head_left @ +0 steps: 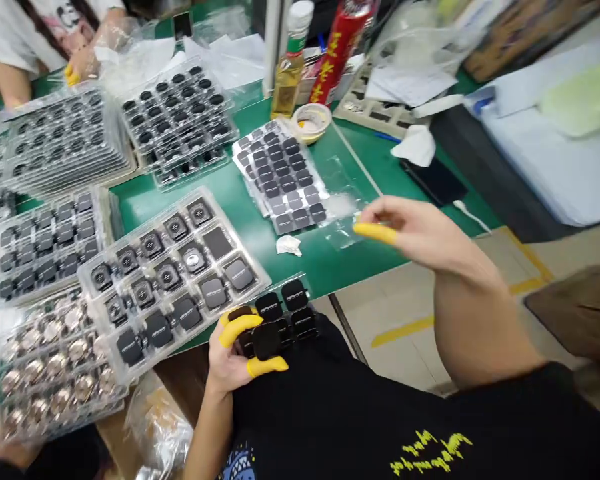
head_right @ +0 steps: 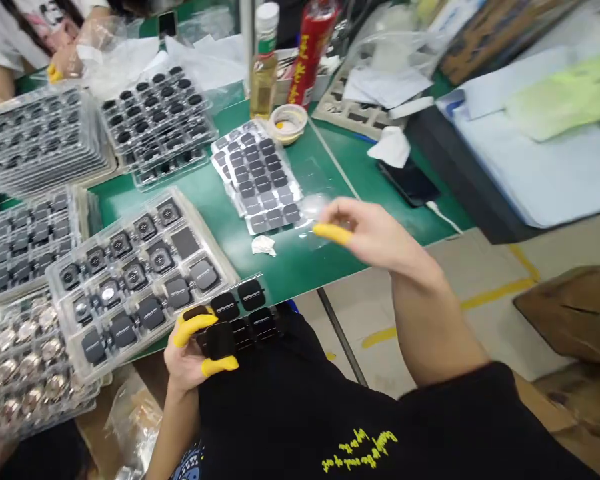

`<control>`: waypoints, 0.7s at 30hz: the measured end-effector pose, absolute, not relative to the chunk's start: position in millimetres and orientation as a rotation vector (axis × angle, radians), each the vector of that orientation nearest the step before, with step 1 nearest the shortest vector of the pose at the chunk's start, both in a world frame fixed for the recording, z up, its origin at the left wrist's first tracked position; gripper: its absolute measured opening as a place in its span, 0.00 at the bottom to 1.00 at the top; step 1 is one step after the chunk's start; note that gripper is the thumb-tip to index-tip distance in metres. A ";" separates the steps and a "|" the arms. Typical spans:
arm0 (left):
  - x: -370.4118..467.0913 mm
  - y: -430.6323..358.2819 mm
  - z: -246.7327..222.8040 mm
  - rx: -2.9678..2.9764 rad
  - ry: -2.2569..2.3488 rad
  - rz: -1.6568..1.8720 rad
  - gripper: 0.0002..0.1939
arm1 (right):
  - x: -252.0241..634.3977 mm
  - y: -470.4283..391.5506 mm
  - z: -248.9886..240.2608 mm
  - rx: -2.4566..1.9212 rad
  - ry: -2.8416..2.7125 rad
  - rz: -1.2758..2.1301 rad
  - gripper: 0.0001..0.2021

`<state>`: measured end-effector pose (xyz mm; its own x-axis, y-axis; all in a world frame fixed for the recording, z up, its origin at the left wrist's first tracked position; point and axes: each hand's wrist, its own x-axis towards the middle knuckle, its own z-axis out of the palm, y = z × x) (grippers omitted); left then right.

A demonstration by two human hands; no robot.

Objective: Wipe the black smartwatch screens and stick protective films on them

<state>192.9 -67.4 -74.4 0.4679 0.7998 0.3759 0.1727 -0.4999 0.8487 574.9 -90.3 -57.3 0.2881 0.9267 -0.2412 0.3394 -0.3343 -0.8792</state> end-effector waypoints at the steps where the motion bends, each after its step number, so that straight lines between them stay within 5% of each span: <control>1: 191.5 -65.9 -75.8 1.940 0.796 1.039 0.35 | 595.7 -79.8 -67.1 -1.952 -1.081 1.030 0.14; 11: 189.4 -67.5 -79.9 1.952 0.858 1.106 0.33 | 636.2 -14.3 -151.2 -2.335 -1.113 0.950 0.03; 17: 179.2 -68.0 -82.9 1.876 0.883 1.178 0.35 | 619.6 -30.3 -159.9 -2.518 -1.098 0.630 0.26; 21: 169.2 -67.7 -82.8 1.881 0.922 1.209 0.35 | 582.2 -52.5 -145.1 -2.311 -1.288 0.417 0.21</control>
<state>169.2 -67.7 -82.8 0.3088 0.8495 0.4278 0.1878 -0.4954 0.8481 582.2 -52.5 -145.1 0.5158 0.8558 -0.0395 0.7166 -0.4562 -0.5276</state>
